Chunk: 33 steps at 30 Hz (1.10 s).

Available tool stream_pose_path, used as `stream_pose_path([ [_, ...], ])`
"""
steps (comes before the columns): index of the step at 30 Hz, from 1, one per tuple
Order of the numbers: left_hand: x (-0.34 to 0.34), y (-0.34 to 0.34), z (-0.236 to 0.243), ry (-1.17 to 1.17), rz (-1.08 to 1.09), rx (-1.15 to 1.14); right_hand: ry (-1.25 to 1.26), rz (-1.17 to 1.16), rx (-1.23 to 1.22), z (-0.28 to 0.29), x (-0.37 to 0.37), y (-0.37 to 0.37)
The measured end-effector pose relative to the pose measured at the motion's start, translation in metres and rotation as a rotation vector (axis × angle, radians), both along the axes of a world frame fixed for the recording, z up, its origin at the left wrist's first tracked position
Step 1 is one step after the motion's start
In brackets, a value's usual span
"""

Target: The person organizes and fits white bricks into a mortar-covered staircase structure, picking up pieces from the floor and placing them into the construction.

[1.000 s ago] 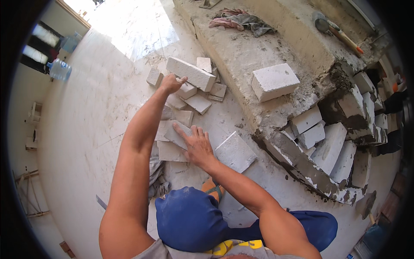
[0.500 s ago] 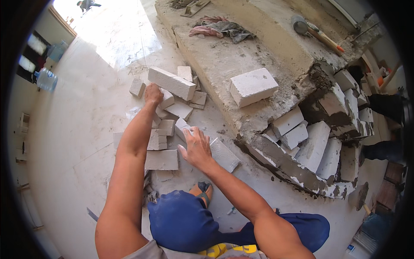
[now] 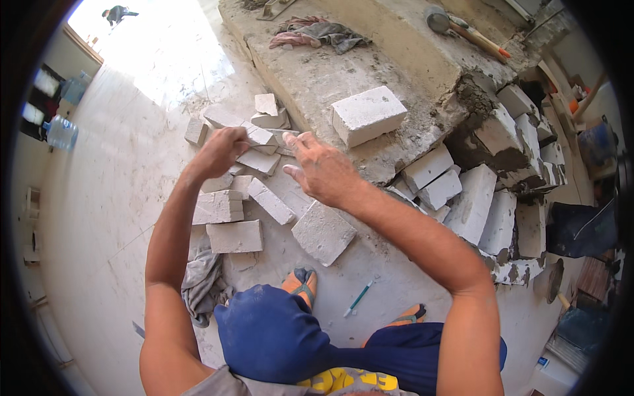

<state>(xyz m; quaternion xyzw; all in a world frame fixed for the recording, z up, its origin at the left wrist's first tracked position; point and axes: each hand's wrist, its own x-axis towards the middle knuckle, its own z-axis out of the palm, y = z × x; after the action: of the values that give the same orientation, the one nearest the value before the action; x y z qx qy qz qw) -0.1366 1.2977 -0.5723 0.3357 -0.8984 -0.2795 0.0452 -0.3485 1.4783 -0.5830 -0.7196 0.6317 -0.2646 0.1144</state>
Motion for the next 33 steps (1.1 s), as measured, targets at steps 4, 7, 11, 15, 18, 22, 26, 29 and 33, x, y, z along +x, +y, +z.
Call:
stream_pose_path([
  [4,-0.042,0.09,0.031,0.309,-0.147,0.055,0.092,0.156,0.247,0.051,-0.022,0.033],
  [7,-0.063,0.127,0.029,0.399,-0.261,0.214,0.048,0.075,0.298,0.07,-0.042,0.087],
  [11,-0.066,0.125,-0.009,0.433,-0.05,0.048,-0.059,-0.221,0.24,0.104,-0.083,0.174],
  [15,0.012,0.011,-0.117,-0.178,0.438,-0.57,-0.542,-0.788,0.087,0.118,-0.138,0.281],
  [18,0.049,-0.032,-0.147,-0.431,0.531,-0.46,-0.981,-1.047,-0.388,0.137,-0.141,0.334],
  [22,0.063,-0.033,-0.181,-0.439,0.411,-0.422,-1.03,-1.122,-0.847,0.145,-0.159,0.399],
  [26,0.078,-0.054,-0.172,-0.435,0.23,-0.514,-1.052,-1.095,-1.112,0.152,-0.186,0.443],
  [29,0.08,-0.064,-0.176,-0.479,0.109,-0.522,-1.014,-1.11,-1.191,0.166,-0.199,0.48],
  [33,0.094,-0.088,-0.181,-0.461,0.045,-0.651,-0.933,-1.1,-1.326,0.184,-0.221,0.514],
])
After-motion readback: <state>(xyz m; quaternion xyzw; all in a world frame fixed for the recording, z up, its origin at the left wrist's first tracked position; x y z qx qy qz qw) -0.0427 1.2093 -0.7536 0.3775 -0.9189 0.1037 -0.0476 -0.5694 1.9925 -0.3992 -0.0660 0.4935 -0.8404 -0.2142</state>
